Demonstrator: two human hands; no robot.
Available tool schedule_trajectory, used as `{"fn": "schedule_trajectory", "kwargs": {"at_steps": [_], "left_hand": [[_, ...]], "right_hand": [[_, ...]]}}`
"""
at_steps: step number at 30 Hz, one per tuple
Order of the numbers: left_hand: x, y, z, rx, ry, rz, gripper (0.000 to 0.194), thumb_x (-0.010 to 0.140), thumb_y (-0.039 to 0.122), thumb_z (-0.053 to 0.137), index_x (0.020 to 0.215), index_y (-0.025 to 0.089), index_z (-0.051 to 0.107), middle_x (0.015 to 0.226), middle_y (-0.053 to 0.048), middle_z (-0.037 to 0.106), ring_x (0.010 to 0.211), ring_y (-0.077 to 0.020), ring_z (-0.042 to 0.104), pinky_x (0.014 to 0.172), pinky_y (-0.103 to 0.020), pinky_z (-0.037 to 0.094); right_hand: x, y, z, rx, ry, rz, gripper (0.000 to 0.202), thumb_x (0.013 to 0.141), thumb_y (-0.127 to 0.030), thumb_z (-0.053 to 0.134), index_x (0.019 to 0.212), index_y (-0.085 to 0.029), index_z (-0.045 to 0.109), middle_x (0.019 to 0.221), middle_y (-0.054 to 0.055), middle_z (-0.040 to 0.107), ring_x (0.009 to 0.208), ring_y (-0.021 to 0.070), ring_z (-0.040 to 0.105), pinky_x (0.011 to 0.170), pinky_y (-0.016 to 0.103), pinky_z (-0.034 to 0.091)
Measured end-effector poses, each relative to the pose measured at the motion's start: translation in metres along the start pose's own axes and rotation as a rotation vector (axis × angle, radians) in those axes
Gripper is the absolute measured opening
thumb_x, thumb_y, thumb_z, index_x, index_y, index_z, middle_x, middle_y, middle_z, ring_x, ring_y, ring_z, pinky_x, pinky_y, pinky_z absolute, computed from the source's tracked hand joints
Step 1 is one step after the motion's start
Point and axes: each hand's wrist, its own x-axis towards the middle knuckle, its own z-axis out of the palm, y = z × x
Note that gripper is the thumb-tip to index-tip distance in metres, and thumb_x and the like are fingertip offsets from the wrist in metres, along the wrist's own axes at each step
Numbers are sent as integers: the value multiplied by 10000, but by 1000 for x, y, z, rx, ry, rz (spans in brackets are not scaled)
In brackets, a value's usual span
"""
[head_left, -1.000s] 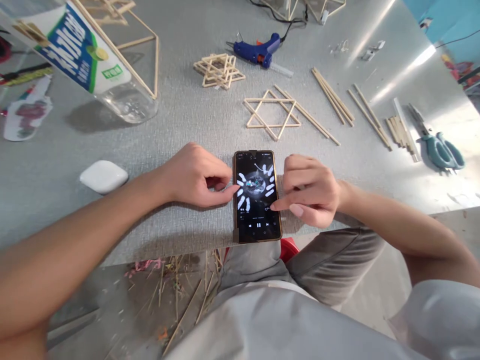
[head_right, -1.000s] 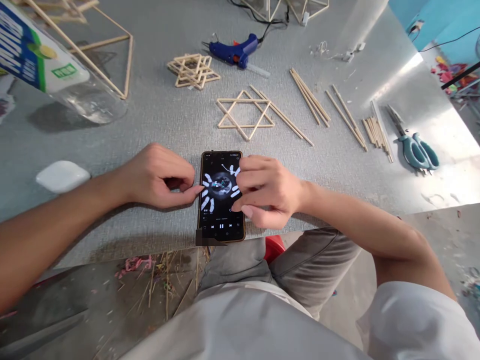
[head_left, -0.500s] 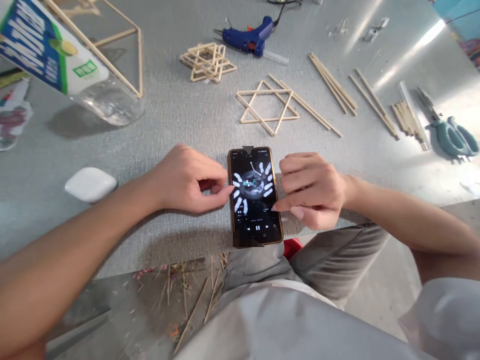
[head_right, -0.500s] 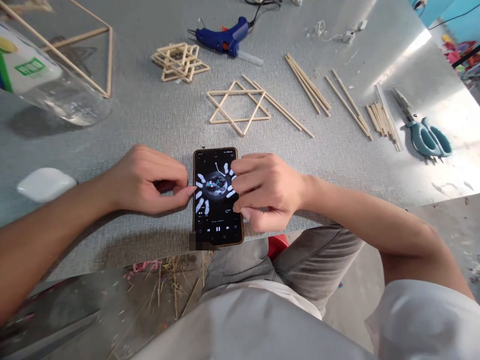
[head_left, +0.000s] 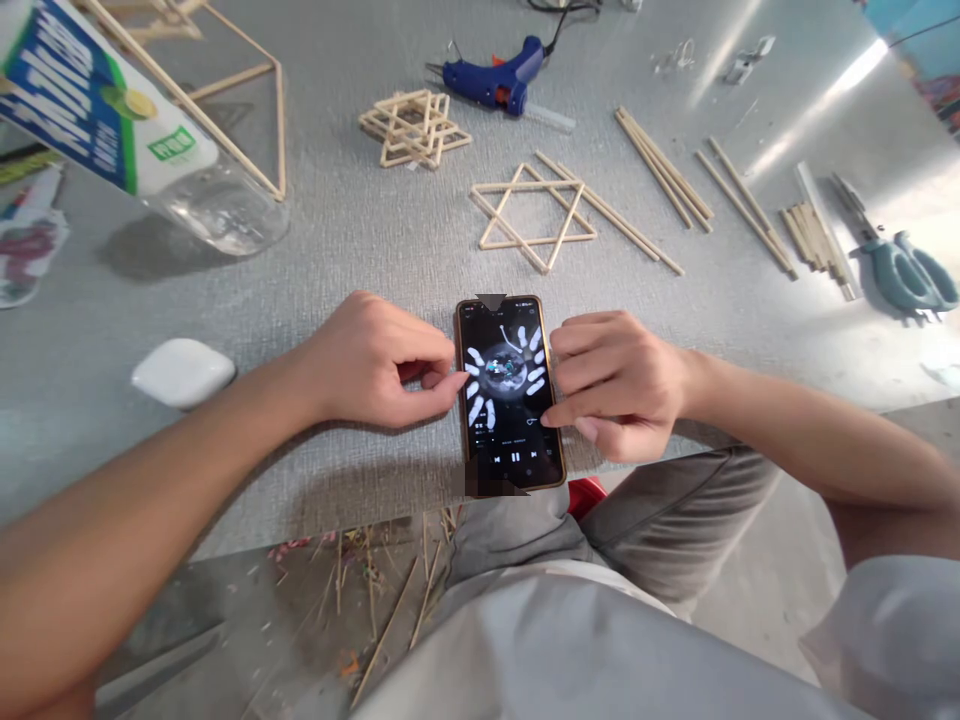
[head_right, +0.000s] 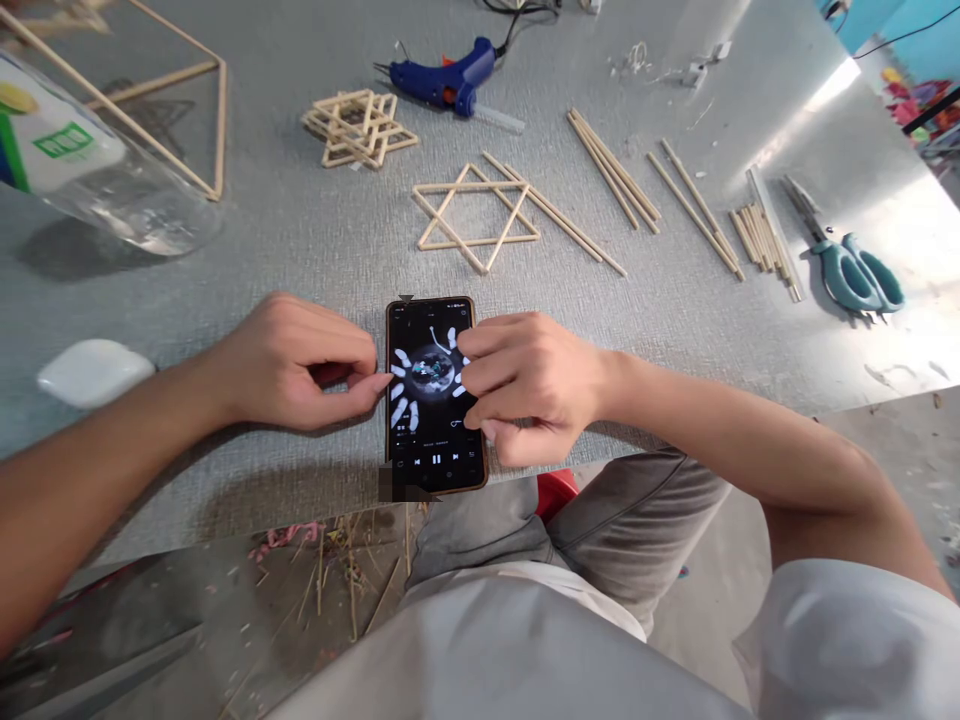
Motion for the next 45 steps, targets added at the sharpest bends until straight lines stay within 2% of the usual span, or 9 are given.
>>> {"fn": "schedule_trajectory", "kwargs": {"at_steps": [4, 12, 20, 31, 35, 42, 45], "left_hand": [[2, 1, -1, -3, 27, 33, 396, 1005, 262, 620, 636, 219, 482, 544, 56, 461, 502, -115, 373, 580, -339, 299], [5, 3, -5, -14, 8, 41, 382, 995, 243, 632, 639, 219, 496, 544, 58, 480, 497, -109, 395, 559, -333, 308], [6, 4, -6, -12, 16, 63, 378, 995, 228, 642, 645, 216, 501, 553, 66, 483, 506, -101, 402, 559, -317, 314], [5, 3, -6, -7, -21, 30, 373, 1011, 258, 618, 654, 219, 517, 563, 60, 502, 516, -112, 417, 580, -329, 311], [5, 3, -6, -19, -41, 10, 374, 1010, 268, 614, 651, 220, 517, 562, 56, 500, 516, -115, 420, 586, -328, 316], [4, 0, -5, -32, -54, 0, 380, 1011, 274, 607, 651, 225, 496, 557, 45, 501, 513, -127, 418, 588, -336, 316], [3, -1, -3, -34, -35, -7, 398, 1018, 278, 599, 643, 224, 477, 552, 44, 486, 509, -128, 398, 593, -340, 308]], "right_hand": [[0, 0, 0, 3, -13, 4, 334, 1051, -206, 478, 858, -221, 751, 659, 3, 652, 676, 208, 542, 664, 387, 427], [-3, 2, 1, 33, 10, 4, 315, 1038, -190, 484, 893, -214, 763, 651, -1, 656, 665, 212, 525, 665, 393, 428], [-1, 2, -2, 34, 26, 0, 296, 1002, -163, 500, 892, -206, 772, 619, -14, 586, 630, 211, 484, 647, 383, 403], [-2, 6, -4, -85, 58, 20, 317, 1034, -150, 480, 948, -206, 780, 639, -18, 608, 606, 192, 486, 625, 360, 410], [-5, 12, -7, -172, 87, 60, 332, 1069, -164, 501, 824, -219, 718, 660, -13, 619, 616, 178, 466, 632, 353, 394], [-6, 19, -8, -234, 236, 138, 413, 1098, -177, 544, 692, -250, 516, 609, -39, 407, 586, 168, 341, 589, 357, 306], [-6, 18, -7, -235, 253, 179, 437, 1118, -180, 523, 687, -249, 503, 599, -39, 400, 582, 160, 359, 585, 343, 315]]}}
